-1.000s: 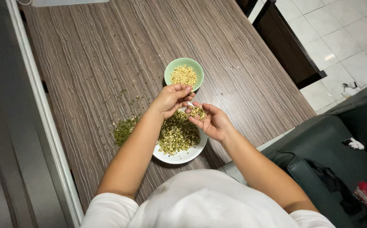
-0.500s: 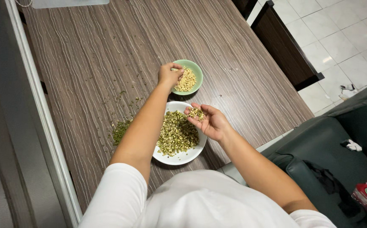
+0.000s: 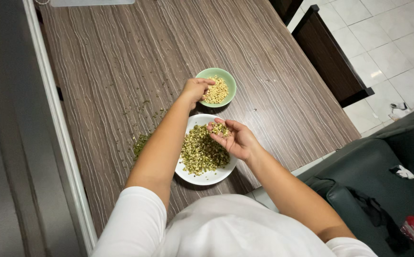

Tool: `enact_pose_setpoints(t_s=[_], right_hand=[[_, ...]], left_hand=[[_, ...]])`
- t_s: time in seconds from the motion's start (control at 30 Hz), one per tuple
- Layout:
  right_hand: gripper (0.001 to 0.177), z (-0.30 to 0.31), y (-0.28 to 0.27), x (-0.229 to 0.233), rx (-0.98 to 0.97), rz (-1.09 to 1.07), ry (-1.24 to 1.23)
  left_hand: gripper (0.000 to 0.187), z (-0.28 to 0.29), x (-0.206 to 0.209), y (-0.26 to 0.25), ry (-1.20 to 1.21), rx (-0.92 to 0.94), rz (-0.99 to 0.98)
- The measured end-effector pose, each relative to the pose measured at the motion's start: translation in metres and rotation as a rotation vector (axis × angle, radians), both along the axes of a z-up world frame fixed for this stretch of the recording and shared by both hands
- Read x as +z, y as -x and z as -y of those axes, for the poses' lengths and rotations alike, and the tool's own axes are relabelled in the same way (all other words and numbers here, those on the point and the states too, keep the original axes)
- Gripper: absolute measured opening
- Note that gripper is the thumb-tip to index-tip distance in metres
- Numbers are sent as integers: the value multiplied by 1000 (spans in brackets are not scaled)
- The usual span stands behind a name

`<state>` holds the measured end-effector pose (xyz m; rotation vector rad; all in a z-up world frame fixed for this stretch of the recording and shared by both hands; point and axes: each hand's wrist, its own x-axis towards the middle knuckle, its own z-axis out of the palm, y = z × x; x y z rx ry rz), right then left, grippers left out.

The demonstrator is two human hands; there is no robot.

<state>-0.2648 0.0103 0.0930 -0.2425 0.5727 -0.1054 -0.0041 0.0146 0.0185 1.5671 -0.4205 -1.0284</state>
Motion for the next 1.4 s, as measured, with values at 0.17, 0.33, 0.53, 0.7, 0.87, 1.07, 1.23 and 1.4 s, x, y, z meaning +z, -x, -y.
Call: enact_pose_setpoints(t_s=[0.17, 0.33, 0.53, 0.7, 0.87, 1.07, 1.23, 1.4], right_hand=[[40, 4, 7, -4, -13, 20, -22], [39, 12, 12, -6, -57, 18, -46], [41, 12, 7, -7, -85, 64, -111], [45, 10, -1, -6, -39, 147, -89], [43, 1, -16, -8, 15, 120, -85], [44, -14, -27, -19, 100, 142, -48], [43, -20, -28, -19, 132, 182, 13], [52, -21, -22, -8, 169, 272, -1]], left_hand=[[25, 10, -9, 5, -100, -8, 402], [11, 13, -18, 7, -114, -59, 628], [15, -32, -1, -2, 82, 109, 655], [28, -179, 10, 8, 208, 383, 666], [40, -245, 38, 37, -730, -73, 1338], [16, -184, 93, 112, 33, -107, 894], [26, -166, 136, 135, 77, -205, 1062], [28, -165, 151, 134, 66, -291, 1117]])
